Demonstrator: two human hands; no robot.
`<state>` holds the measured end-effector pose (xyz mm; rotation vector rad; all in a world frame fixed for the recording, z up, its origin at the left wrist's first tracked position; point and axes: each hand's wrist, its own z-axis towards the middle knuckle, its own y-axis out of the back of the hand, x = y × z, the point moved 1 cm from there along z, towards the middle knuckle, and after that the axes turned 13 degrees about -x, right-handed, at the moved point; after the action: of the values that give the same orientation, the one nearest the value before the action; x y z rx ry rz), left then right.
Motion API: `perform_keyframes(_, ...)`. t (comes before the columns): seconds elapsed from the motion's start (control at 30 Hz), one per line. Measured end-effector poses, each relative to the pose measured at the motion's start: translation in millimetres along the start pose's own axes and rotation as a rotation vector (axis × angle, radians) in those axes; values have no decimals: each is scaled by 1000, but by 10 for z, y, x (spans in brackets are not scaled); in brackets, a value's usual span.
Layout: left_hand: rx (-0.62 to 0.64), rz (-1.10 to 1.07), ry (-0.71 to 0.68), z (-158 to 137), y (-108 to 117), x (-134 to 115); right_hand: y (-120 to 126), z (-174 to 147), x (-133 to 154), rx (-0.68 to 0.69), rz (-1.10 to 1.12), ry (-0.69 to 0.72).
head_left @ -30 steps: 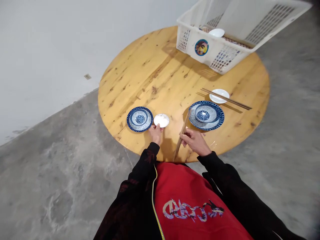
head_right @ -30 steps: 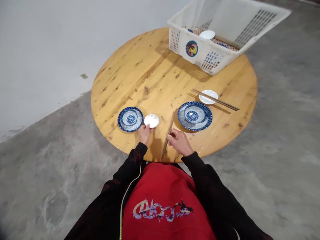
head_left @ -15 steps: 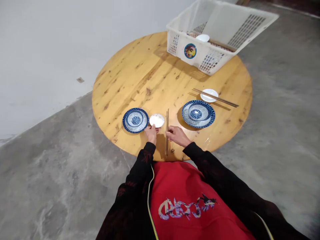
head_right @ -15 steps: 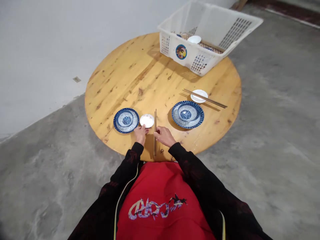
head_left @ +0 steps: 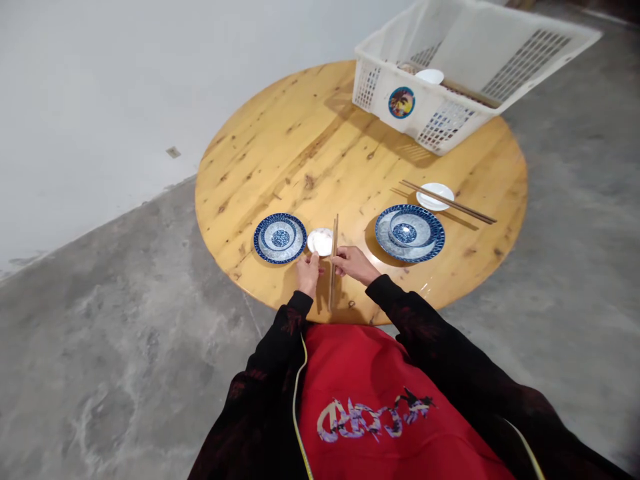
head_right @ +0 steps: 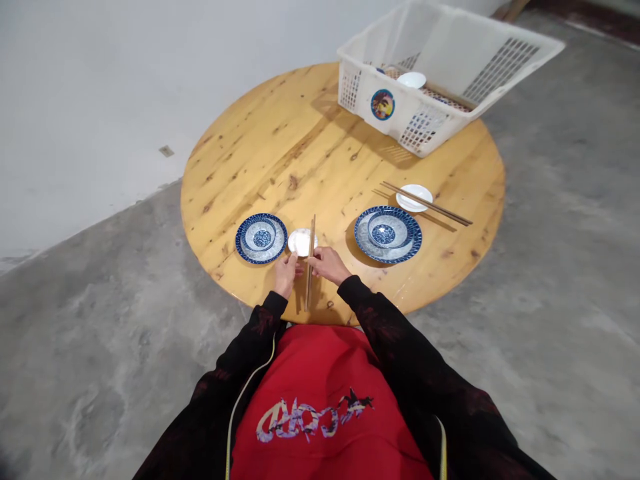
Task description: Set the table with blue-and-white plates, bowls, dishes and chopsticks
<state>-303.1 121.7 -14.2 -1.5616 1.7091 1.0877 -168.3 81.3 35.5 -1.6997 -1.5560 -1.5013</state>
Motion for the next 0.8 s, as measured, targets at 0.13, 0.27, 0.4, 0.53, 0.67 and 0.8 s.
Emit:
perform_keyframes(0.13,362,54,42,-315,237,24,-3,42,64,24,196,-121)
perform_keyframes(0.27,494,-21,70,-501,301,47,-21,37,74,56,287,-183)
perform_keyframes(0.4,457,-11,34,-507,271,28,-24,4,60,100,322,-210)
perform_keyframes(0.53,468,6,5,-484,271,15,-17,-8,48,136,319,-225)
perform_keyframes(0.67,462,11,-18,-448,255,12,-48,20,37,109,315,-230)
perform_keyframes(0.8,408,32,-44,-393,182,-30,-119,86,35,20,214,-192)
